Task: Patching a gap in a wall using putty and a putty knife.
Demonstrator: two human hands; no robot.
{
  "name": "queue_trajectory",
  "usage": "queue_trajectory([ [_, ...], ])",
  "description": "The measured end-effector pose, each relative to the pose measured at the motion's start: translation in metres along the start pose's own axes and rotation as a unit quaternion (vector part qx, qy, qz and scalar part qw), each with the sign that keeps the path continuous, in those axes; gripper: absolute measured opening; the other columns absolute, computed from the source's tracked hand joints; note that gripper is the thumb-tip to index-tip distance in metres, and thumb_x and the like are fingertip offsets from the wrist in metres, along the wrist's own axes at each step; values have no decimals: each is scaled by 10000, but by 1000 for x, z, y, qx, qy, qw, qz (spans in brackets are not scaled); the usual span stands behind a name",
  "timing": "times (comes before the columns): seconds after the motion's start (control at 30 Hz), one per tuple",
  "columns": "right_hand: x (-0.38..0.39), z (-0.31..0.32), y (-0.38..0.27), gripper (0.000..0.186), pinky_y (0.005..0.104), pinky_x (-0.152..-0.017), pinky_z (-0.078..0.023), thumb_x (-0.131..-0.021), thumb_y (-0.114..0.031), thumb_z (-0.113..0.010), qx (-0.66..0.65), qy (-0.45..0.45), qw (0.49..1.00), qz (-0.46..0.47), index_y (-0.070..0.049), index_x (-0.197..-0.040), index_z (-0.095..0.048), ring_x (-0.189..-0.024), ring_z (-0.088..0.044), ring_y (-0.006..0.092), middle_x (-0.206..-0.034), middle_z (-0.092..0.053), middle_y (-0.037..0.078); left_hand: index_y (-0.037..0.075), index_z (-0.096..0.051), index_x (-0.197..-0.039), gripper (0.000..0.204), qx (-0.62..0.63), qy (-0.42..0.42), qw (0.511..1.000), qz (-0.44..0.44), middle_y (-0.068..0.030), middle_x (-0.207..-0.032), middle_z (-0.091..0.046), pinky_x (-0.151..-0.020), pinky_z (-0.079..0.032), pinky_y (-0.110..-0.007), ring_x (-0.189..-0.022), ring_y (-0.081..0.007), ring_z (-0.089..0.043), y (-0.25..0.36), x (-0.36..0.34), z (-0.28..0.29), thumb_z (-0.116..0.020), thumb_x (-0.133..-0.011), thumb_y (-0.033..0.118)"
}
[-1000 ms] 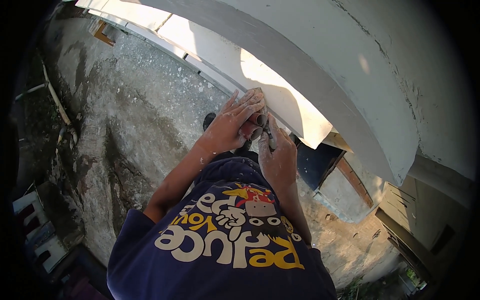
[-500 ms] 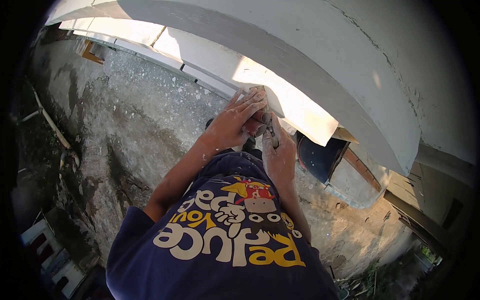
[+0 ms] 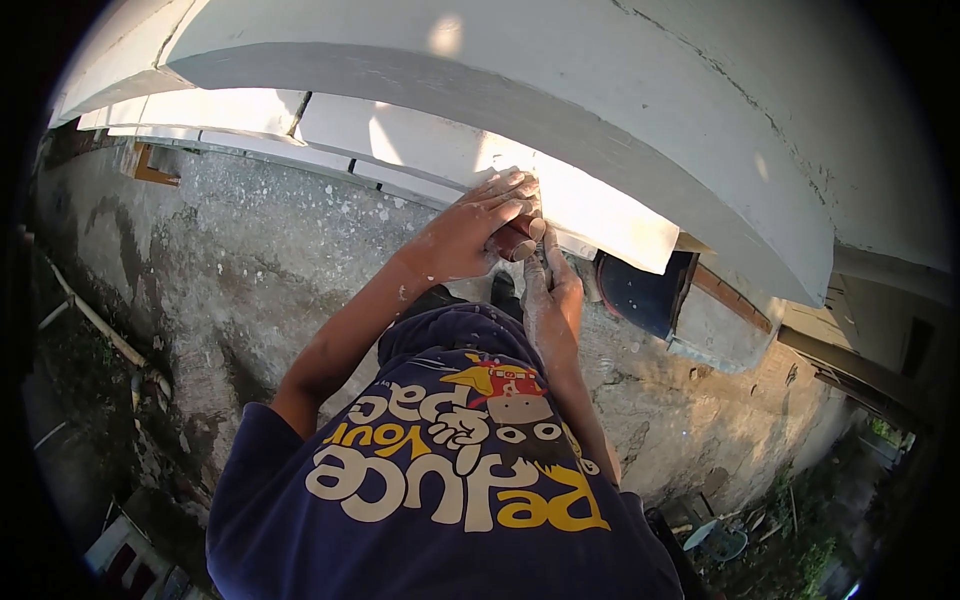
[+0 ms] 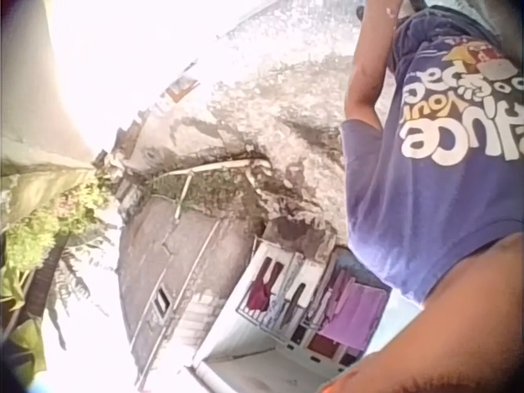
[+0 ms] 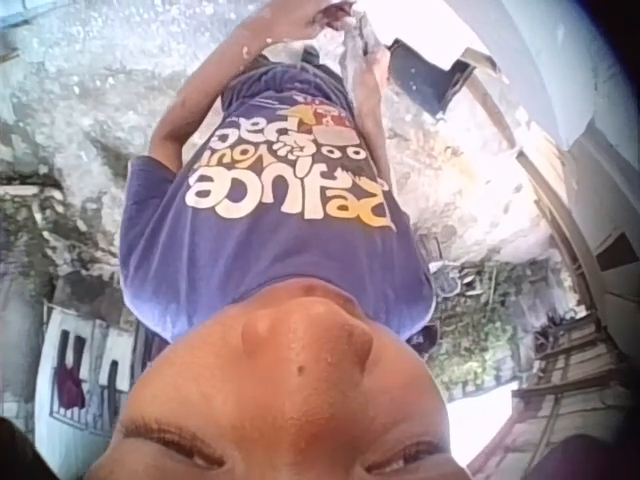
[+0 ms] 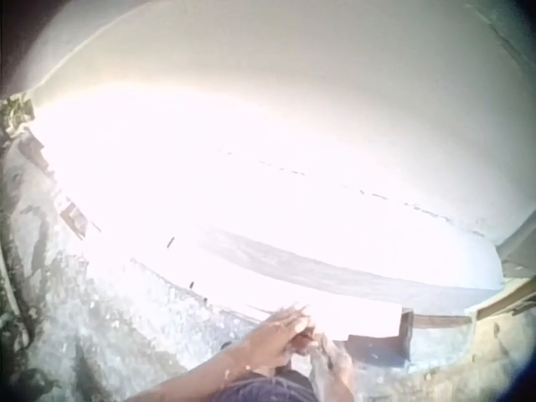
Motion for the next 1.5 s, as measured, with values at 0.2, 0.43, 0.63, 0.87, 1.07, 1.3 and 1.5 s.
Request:
queue_trajectory([
  [0.2,2,-2,20,557,205,-538,-337,-1041,-158,-600,11,35,998,57,57,-1524,-424,-629,-399,30,-877,-597,-23,22,-485,-1436,756,-88,-60,994,-24,-176,-1599,-398,-1288,-213,-459,-1535,-344,-278,-3,0,-1,-760,-732,14],
  [0.43,12,-17,2,519,185,-503,-282,-1039,-79,-550,-60,62,996,34,33,-1530,-427,-587,-368,-1,-795,-555,-54,42,-503,-1424,701,-40,-57,997,-44,-170,-1582,-417,-1275,-251,-453,-1518,-339,-313,-10,-4,0,-738,-764,25],
  [0.63,9,-18,-1,491,176,-471,-268,-1057,-116,-548,-95,71,993,30,-14,-1529,-458,-538,-336,-4,-738,-484,-85,40,-479,-1435,709,-46,-60,997,-30,-183,-1584,-409,-1283,-237,-453,-1521,-333,-308,-13,-13,-2,-735,-775,27],
  [0.87,-6,-2,-6,501,191,-462,-309,-1031,-90,-580,-98,50,994,10,27,-1506,-472,-527,-403,9,-767,-528,-33,-2,-457,-1448,691,-43,-23,999,-5,-200,-1578,-408,-1278,-231,-486,-1517,-368,-298,-2,-21,1,-689,-798,-25],
  [1.07,-13,31,13,487,174,-495,-301,-1033,-125,-593,-86,-20,994,69,-7,-1497,-503,-571,-408,-1,-818,-569,-59,-34,-442,-1448,695,-68,8,997,35,-243,-1555,-420,-1277,-229,-500,-1502,-381,-326,19,-14,-18,-691,-799,-29],
  [1.3,-24,62,4,524,194,-478,-339,-1027,-50,-564,-64,-130,989,12,-4,-1535,-445,-576,-433,15,-859,-597,-4,24,-411,-1503,755,-72,89,990,85,-222,-1539,-452,-1279,-228,-490,-1492,-377,-348,36,-14,-42,-661,-794,-44],
  [1.5,-55,66,-10,521,205,-463,-377,-1022,-59,-571,-63,-166,984,-6,31,-1520,-447,-555,-454,28,-875,-618,21,50,-425,-1506,778,-89,137,976,146,-205,-1522,-479,-1274,-249,-481,-1478,-379,-366,29,-26,-40,-654,-771,-58],
])
Point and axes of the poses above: each hand's wrist, its own x-axis away from the middle knuckle, its own z-axis out of the back of the hand, y = z × x, the point moved 6 cm from there along -x, towards the middle knuckle
